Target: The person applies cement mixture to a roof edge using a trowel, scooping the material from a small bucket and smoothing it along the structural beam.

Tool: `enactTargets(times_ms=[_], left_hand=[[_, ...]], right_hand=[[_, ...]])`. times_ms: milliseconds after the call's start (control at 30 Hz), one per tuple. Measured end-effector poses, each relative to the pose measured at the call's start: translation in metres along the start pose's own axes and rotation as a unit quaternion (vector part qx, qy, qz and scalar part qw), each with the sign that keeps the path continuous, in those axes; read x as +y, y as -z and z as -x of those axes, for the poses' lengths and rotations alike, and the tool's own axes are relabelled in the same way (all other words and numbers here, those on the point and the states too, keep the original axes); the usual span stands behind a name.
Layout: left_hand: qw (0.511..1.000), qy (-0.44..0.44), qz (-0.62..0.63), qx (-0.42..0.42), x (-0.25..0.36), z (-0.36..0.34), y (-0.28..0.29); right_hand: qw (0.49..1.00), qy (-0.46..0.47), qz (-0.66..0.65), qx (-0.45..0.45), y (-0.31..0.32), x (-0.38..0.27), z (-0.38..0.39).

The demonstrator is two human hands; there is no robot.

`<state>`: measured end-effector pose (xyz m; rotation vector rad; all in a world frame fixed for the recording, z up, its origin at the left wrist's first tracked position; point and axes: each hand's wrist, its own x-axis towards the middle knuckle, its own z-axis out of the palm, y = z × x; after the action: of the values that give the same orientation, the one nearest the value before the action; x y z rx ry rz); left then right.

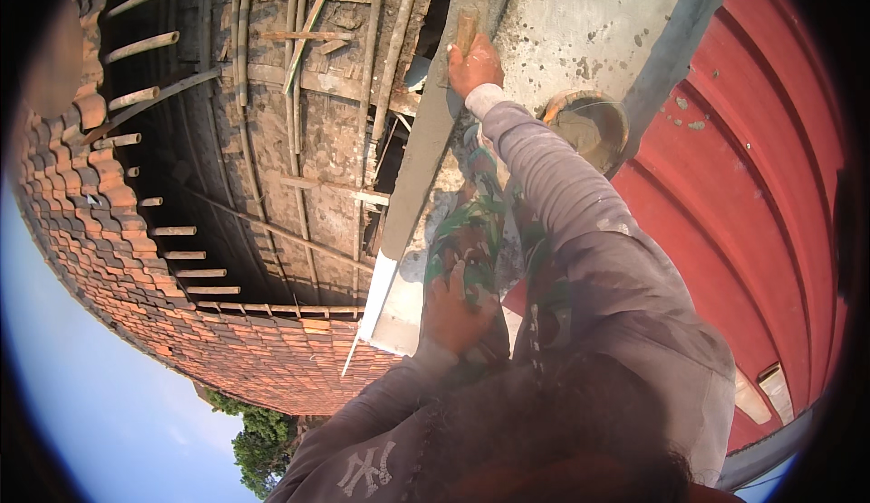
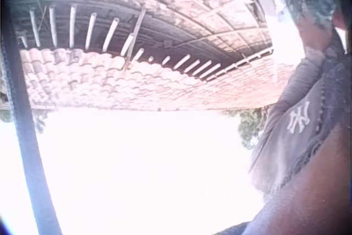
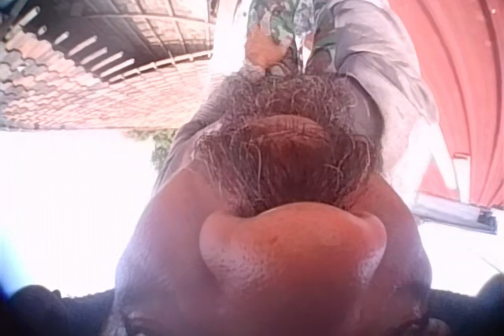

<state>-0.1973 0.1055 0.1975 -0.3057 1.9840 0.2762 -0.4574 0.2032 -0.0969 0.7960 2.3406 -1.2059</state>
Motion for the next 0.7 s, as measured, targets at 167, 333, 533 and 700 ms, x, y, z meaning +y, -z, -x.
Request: enactTargets(times_ms=[167, 333, 533, 700], left_hand=[[0.998, -0.009, -0.055, 0.012, 0.010, -0.031, -0.027], [0.997, 0.004, -0.070, -0.018, 0.006, -0.048, -0.014], [0.995, -0.009, -0.099, -0.023, -0.006, -0.057, -0.008], [0.994, -0.008, -0.104, -0.034, -0.013, -0.061, -0.005]], right_hand=[[0.970, 0.058, -0.021, 0.235, 0.078, -0.020, -0.168], [0.992, 0.073, 0.075, 0.065, 0.072, 0.005, -0.172], [0.963, 0.162, 0.136, -0.165, 0.025, 0.033, 0.011], [0.951, 0.215, 0.198, -0.102, 0.063, 0.021, -0.046]])
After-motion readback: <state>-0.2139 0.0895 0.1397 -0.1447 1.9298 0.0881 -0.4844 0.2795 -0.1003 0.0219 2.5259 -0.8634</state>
